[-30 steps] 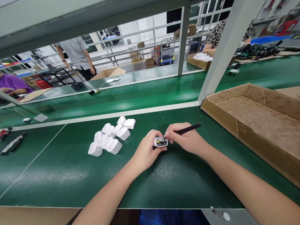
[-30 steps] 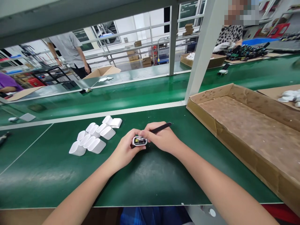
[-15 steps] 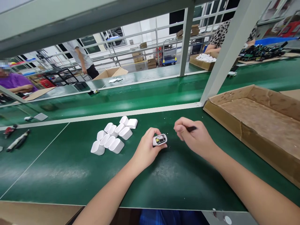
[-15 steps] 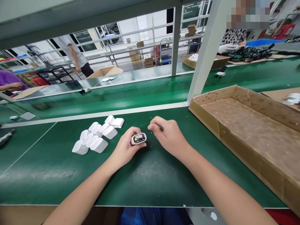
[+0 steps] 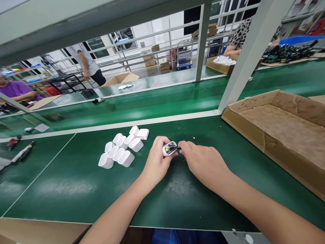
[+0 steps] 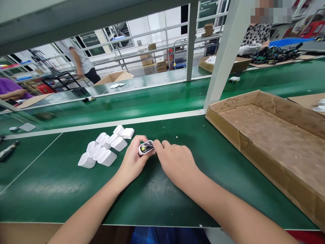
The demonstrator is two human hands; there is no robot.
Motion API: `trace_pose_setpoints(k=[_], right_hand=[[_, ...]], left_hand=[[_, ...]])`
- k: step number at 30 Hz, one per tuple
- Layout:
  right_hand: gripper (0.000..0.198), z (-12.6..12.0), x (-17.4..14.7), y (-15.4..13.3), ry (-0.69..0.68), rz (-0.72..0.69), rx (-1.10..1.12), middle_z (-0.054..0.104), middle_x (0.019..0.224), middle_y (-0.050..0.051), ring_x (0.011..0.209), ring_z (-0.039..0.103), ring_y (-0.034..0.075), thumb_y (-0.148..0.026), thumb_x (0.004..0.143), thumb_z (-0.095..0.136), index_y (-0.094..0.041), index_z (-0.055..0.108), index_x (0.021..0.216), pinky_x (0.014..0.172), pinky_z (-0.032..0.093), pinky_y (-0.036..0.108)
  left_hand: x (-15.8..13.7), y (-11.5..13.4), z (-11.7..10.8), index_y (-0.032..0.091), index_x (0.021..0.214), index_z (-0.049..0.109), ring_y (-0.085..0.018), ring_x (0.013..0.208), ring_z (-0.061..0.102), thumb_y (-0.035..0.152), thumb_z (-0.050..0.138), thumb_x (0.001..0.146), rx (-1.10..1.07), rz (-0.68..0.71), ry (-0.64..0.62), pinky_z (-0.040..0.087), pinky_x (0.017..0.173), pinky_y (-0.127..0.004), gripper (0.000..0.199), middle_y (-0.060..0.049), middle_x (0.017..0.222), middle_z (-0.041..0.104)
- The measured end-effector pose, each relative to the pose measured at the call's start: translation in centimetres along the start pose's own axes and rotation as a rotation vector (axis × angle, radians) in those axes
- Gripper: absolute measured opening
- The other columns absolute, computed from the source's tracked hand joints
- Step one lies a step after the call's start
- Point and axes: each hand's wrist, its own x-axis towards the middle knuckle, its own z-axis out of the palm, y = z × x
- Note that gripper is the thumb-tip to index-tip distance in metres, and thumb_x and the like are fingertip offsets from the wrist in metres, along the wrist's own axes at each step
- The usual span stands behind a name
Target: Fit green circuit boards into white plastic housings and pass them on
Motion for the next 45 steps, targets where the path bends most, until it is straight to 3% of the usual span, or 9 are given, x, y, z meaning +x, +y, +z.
trace_pose_setpoints(k=[8, 11, 16, 25, 32, 36, 41, 45], right_hand=[[0.026, -0.2, 0.0, -0.7, -0.057, -0.026, -0.119, 0.056, 0.068, 0.001, 0.055, 0.059, 0.015, -0.008, 0.089, 0.04, -0.024, 0.051, 0.106, 0.045, 0.012, 0.028], [0.029, -0.4, 0.2, -0.3, -0.053, -0.011, -0.073, 0.057, 0.067, 0.0, 0.055, 0.058, 0.015, -0.005, 0.085, 0.041, -0.025, 0.052, 0.103, 0.044, 0.012, 0.027], [0.034, -1.0, 0.2, 0.5, 0.063, 0.056, -0.082, 0.057, 0.068, 0.001, 0.055, 0.057, 0.013, 0.0, 0.078, 0.042, -0.024, 0.053, 0.1, 0.045, 0.013, 0.027], [0.026, -0.7, 0.2, 0.0, 0.089, -0.004, -0.105, 0.054, 0.064, 0.001, 0.056, 0.056, 0.013, -0.003, 0.083, 0.041, -0.023, 0.054, 0.092, 0.048, 0.013, 0.028], [0.026, -0.4, 0.1, -0.7, 0.029, -0.032, -0.094, 0.057, 0.067, 0.001, 0.057, 0.057, 0.016, -0.006, 0.087, 0.04, -0.024, 0.055, 0.098, 0.049, 0.014, 0.029], [0.024, -0.2, 0.2, -0.5, -0.034, -0.053, -0.084, 0.059, 0.068, 0.002, 0.06, 0.059, 0.016, -0.007, 0.087, 0.042, -0.023, 0.056, 0.099, 0.049, 0.014, 0.029], [0.023, 0.0, 0.5, -0.1, -0.014, -0.034, -0.072, 0.062, 0.072, 0.002, 0.065, 0.062, 0.015, -0.005, 0.085, 0.043, -0.022, 0.055, 0.095, 0.049, 0.016, 0.029], [0.018, -0.5, 0.8, 0.6, -0.027, 0.065, 0.054, 0.068, 0.078, 0.001, 0.061, 0.063, 0.016, -0.009, 0.088, 0.042, -0.021, 0.053, 0.097, 0.047, 0.019, 0.027]], left_hand=[[-0.5, 0.2, 0.2, 0.022, 0.09, 0.045, -0.014, 0.078, 0.051, 0.011, 0.049, 0.081, 0.106, 0.067, -0.035, 0.038, 0.064, -0.025, 0.014, -0.001, 0.095, 0.048], [-0.4, 0.2, 0.1, 0.022, 0.088, 0.045, -0.013, 0.075, 0.049, 0.014, 0.054, 0.079, 0.028, 0.001, -0.044, 0.036, 0.063, -0.024, 0.015, 0.0, 0.091, 0.049], [0.1, 0.1, -0.3, 0.022, 0.087, 0.045, -0.011, 0.065, 0.043, 0.016, 0.06, 0.076, -0.13, -0.102, -0.032, 0.033, 0.057, -0.023, 0.02, 0.002, 0.085, 0.048], [-0.2, 0.4, -0.4, 0.022, 0.087, 0.045, -0.012, 0.071, 0.047, 0.011, 0.057, 0.077, -0.117, -0.053, -0.047, 0.036, 0.058, -0.022, 0.02, 0.001, 0.088, 0.047], [-0.4, 0.2, -0.4, 0.022, 0.089, 0.045, -0.014, 0.078, 0.051, 0.008, 0.049, 0.078, 0.067, 0.075, -0.073, 0.038, 0.065, -0.026, 0.018, -0.001, 0.094, 0.049], [-0.1, -0.3, -0.2, 0.022, 0.086, 0.046, -0.014, 0.077, 0.05, 0.011, 0.054, 0.078, 0.024, -0.012, -0.153, 0.038, 0.065, -0.026, 0.015, 0.0, 0.088, 0.05], [0.4, -1.0, -0.1, 0.021, 0.087, 0.05, -0.015, 0.078, 0.05, 0.012, 0.06, 0.073, -0.035, -0.09, -0.18, 0.038, 0.066, -0.025, 0.019, 0.001, 0.087, 0.052], [0.4, -1.1, -0.4, 0.021, 0.09, 0.056, -0.014, 0.078, 0.052, 0.015, 0.063, 0.071, -0.064, -0.118, -0.168, 0.04, 0.069, -0.025, 0.021, 0.001, 0.09, 0.054]])
